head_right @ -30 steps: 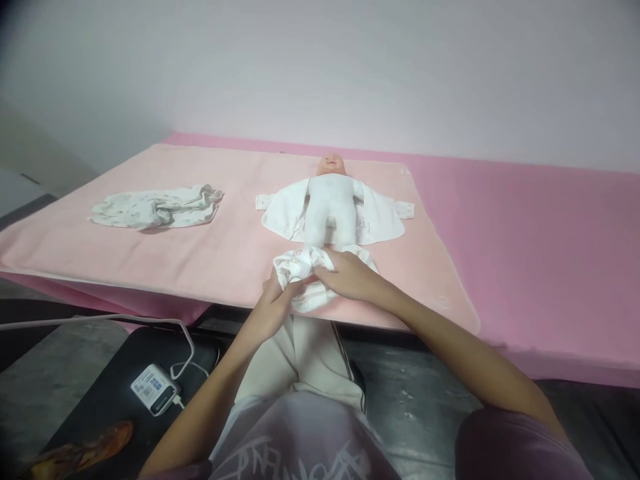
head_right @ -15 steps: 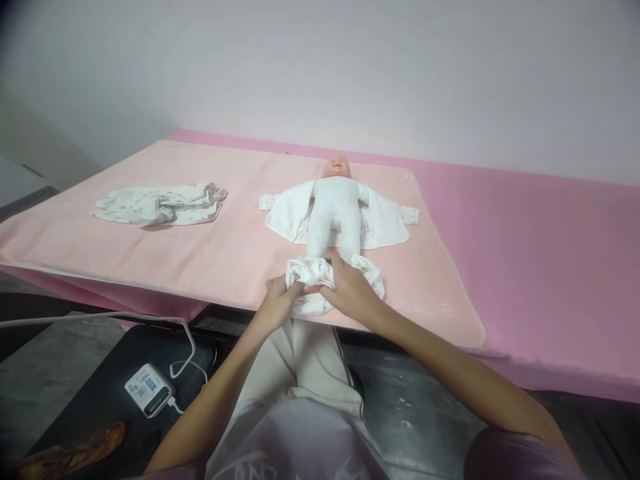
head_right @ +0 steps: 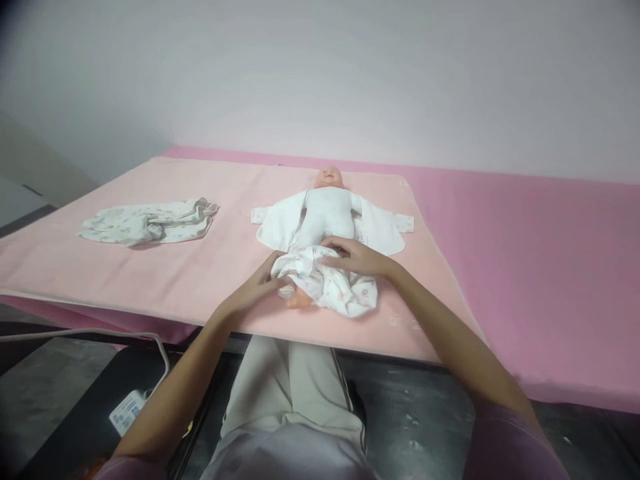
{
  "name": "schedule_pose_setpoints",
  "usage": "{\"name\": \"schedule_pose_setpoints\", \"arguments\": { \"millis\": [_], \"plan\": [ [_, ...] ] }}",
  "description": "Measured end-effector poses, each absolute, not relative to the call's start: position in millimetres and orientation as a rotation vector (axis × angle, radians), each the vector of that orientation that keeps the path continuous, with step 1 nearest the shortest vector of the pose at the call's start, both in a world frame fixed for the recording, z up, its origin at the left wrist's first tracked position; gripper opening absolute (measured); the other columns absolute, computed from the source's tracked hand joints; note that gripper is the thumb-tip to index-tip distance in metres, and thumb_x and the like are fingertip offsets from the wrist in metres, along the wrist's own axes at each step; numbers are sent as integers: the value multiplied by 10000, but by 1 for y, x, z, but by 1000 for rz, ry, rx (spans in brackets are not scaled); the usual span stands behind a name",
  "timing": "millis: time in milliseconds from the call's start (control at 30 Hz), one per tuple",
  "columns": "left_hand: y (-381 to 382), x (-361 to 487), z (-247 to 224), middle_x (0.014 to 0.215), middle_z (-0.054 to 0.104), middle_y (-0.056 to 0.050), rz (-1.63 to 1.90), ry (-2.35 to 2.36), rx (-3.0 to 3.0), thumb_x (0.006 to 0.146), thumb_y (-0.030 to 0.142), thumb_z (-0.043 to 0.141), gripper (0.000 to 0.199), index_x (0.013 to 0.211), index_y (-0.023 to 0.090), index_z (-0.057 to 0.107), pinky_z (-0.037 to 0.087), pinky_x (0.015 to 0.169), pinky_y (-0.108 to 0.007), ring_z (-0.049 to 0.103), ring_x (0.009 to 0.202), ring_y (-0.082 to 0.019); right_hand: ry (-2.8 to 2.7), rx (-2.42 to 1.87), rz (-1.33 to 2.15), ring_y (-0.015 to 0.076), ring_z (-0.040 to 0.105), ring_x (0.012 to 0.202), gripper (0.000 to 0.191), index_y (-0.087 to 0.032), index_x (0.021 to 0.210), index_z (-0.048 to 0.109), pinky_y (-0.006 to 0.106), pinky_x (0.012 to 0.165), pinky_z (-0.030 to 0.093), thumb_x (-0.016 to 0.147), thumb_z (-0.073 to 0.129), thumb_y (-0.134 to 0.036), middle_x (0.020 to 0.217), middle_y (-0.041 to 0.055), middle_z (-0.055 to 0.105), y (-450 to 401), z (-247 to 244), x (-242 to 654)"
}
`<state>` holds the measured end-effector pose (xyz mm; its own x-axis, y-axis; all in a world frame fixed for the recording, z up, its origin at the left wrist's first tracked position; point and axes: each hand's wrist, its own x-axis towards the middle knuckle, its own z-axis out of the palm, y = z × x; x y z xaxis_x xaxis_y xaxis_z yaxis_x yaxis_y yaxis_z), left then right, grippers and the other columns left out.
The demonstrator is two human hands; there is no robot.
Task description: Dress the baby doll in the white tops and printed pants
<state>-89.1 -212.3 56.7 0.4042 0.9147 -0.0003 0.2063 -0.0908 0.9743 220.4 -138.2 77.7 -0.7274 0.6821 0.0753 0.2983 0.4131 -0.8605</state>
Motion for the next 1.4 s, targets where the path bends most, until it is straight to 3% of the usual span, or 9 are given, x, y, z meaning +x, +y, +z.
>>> {"name": "schedule_pose_setpoints", "arguments": {
  "millis": [200, 333, 433, 600, 733, 833, 1000, 1200, 1400],
  "plan": [
    [-170, -75, 82, 1291, 706, -95, 756, 948, 1683, 1033, 626, 629, 473, 1253, 215, 707, 504, 1027, -395, 637, 1215, -288, -2118, -909, 1409, 261, 666, 1080, 514, -240, 1341, 729, 416, 980, 542, 1127, 510, -653, 1177, 58, 732, -137, 63, 223],
    [-132, -44, 105, 1162, 729, -81, 592, 987, 1749, 973, 669, 690, 493, 1149, 213, 755, 507, 900, -374, 662, 1051, -262, -2064, -847, 1377, 312, 624, 1336, 557, -296, 1559, 611, 489, 1167, 506, 1105, 587, -619, 1447, 82, 682, -145, 58, 220],
    [-109, -27, 122, 976, 731, -68, 430, 1009, 1813, 969, 721, 663, 508, 992, 222, 762, 482, 788, -358, 648, 882, -245, -1982, -814, 1382, 314, 558, 1467, 573, -324, 1573, 559, 498, 1237, 466, 1071, 673, -576, 1574, 84, 601, -149, 54, 219],
    [-93, -12, 130, 726, 717, -64, 333, 989, 1967, 897, 685, 772, 463, 769, 241, 776, 472, 786, -385, 632, 729, -248, -1770, -725, 1455, 258, 630, 1312, 518, -285, 1380, 602, 419, 1141, 531, 967, 836, -494, 1372, 72, 653, -150, 45, 218],
    [-92, -7, 115, 537, 588, 2, 412, 934, 2068, 846, 671, 827, 481, 662, 240, 722, 525, 911, -452, 573, 575, -201, -1441, -754, 1600, 244, 681, 1150, 692, -322, 1381, 565, 347, 949, 601, 820, 946, -462, 1278, 55, 656, -147, 38, 218],
    [-92, -12, 106, 599, 580, 21, 336, 744, 2076, 917, 671, 762, 478, 746, 225, 738, 541, 897, -433, 550, 565, -161, -1291, -749, 1711, 212, 704, 1016, 714, -337, 1385, 565, 303, 834, 606, 797, 961, -420, 1239, 40, 655, -143, 38, 220],
    [-98, -26, 100, 693, 490, 13, 417, 681, 1795, 956, 708, 721, 500, 858, 225, 637, 403, 540, -300, 441, 566, -129, -1311, -759, 1860, 195, 729, 920, 514, -287, 1322, 627, 293, 789, 601, 912, 900, -437, 1163, 47, 732, -142, 45, 224],
    [-107, -24, 86, 854, 596, -20, 651, 678, 1407, 960, 697, 737, 507, 912, 219, 573, 515, 670, -290, 602, 754, -164, -1522, -770, 1962, 218, 745, 904, 394, -184, 1173, 733, 290, 763, 576, 953, 863, -485, 1081, 82, 780, -143, 41, 231],
    [-97, -34, 88, 1069, 784, -96, 233, 481, 1543, 793, 627, 916, 512, 1065, 211, 791, 625, 810, -383, 761, 1019, -314, -1210, -758, 1878, 173, 640, 763, 395, -220, 992, 669, 268, 690, 523, 896, 904, -523, 880, 14, 677, -137, 30, 230]
  ]
}}
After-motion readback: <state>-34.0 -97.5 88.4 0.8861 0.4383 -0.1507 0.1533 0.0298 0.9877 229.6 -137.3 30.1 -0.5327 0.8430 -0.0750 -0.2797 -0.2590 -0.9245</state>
